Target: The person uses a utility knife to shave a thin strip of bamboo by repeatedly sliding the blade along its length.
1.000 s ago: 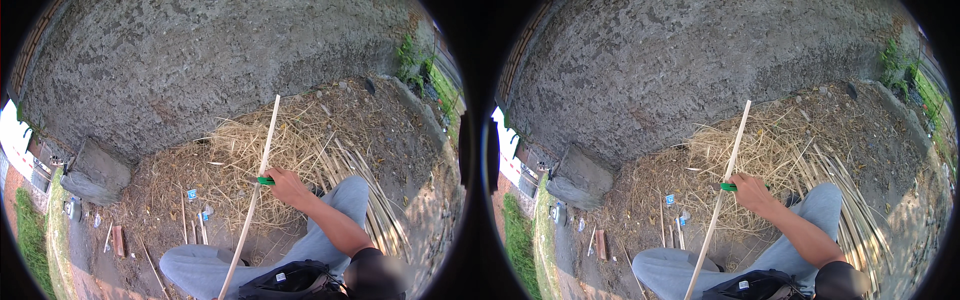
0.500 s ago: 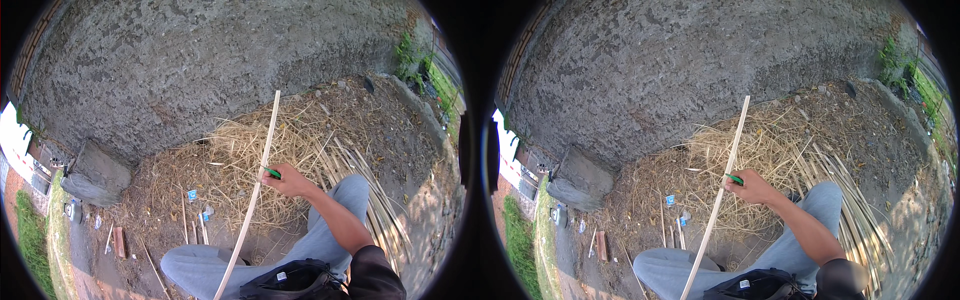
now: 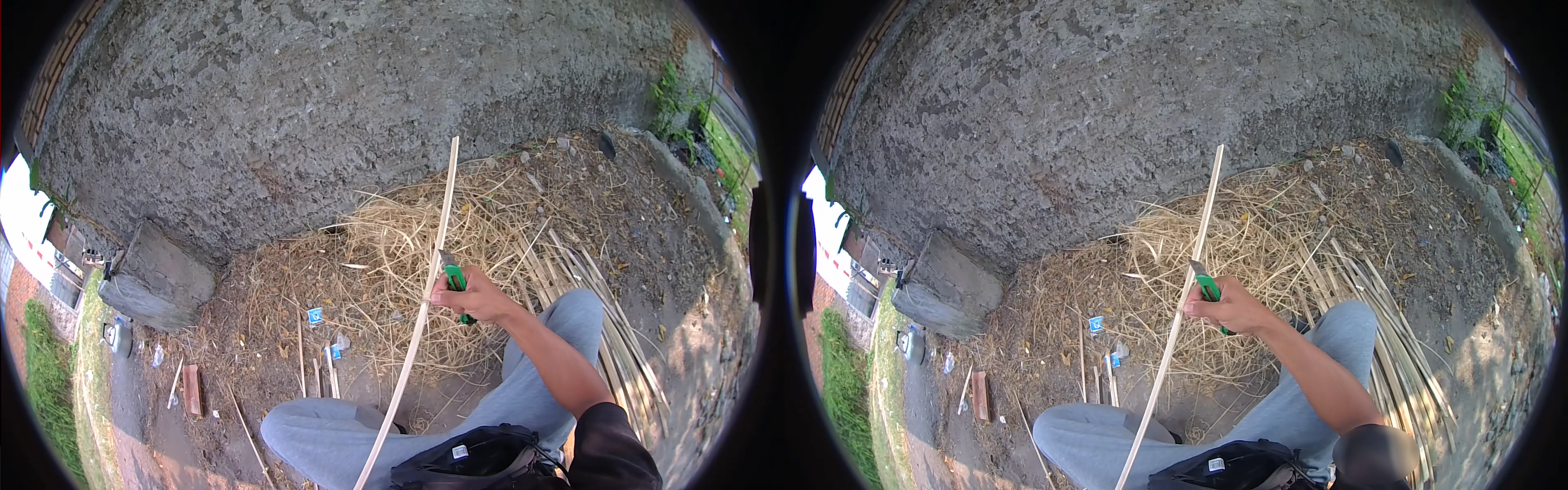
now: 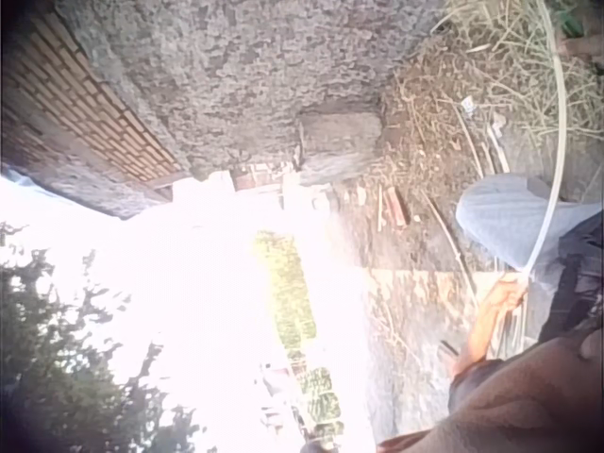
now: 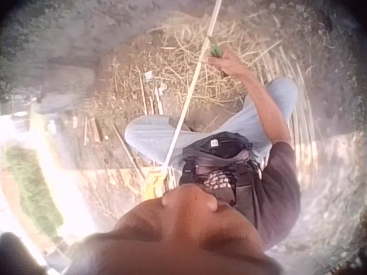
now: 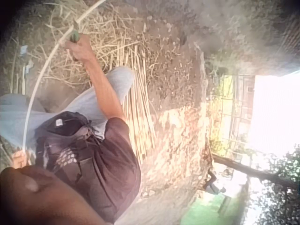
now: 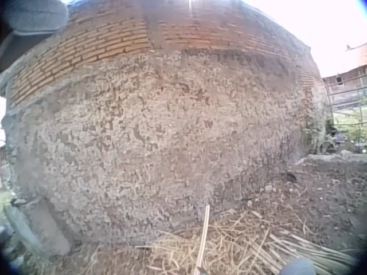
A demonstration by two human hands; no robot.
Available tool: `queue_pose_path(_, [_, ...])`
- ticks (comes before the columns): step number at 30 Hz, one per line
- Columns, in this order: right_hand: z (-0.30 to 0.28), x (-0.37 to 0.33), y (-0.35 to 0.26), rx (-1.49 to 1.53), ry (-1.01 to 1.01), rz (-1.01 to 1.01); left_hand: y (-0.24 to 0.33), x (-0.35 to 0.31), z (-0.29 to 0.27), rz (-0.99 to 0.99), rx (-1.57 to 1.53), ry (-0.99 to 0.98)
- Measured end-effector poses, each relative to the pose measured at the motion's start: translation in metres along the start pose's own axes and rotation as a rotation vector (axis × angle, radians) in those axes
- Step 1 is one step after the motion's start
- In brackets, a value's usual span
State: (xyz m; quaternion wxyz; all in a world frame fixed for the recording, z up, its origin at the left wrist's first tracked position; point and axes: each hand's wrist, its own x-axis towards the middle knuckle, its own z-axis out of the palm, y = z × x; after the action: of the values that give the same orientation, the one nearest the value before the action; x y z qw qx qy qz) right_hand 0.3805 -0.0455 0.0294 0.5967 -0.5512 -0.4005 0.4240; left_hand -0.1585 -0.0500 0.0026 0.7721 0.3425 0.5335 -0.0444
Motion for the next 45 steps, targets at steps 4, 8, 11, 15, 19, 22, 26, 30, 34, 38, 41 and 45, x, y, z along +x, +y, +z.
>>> queue_pose_path(4, [0.001,0.000,0.008,-0.227,0.175,-0.031,0.016,-0.001,0.014,0.235,0.218,0.032])
queue_pose_path(8, [0.008,-0.009,-0.002,-0.389,0.245,-0.073,0.048,-0.010,0.054,0.576,0.589,0.368])
queue_pose_path(11, [0.005,-0.013,-0.008,-0.852,0.274,-0.268,0.047,-0.009,0.042,0.650,0.668,0.478])
queue_pose_path(15, [0.000,-0.019,-0.015,-0.932,0.165,-0.241,0.055,-0.015,0.027,0.654,0.692,0.585])
queue_pose_path(19, [-0.007,-0.021,-0.018,-0.728,0.024,-0.052,0.069,-0.022,-0.008,0.665,0.760,0.594])
queue_pose_path(22, [-0.005,-0.026,-0.019,-0.458,0.013,-0.044,0.078,-0.027,-0.006,0.652,0.628,0.574])
queue_pose_path(26, [-0.003,-0.027,-0.016,-0.472,0.046,-0.058,0.098,-0.037,-0.001,0.550,0.675,0.512])
queue_pose_path(30, [-0.008,-0.029,-0.031,-0.283,0.033,0.038,0.100,-0.038,-0.009,0.426,0.657,0.462])
queue_pose_path(34, [-0.016,-0.031,-0.027,-0.073,0.046,0.015,0.098,-0.037,-0.001,0.468,0.752,0.547])
queue_pose_path(38, [-0.020,-0.028,-0.019,0.197,0.147,0.049,0.097,-0.035,0.008,0.570,0.734,0.545])
queue_pose_path(41, [-0.021,-0.027,-0.020,-0.133,0.247,0.143,0.096,-0.038,0.021,0.610,0.862,0.708])
queue_pose_path(45, [-0.001,-0.029,-0.004,-0.549,0.354,-0.184,0.105,-0.046,0.059,0.546,1.075,0.925])
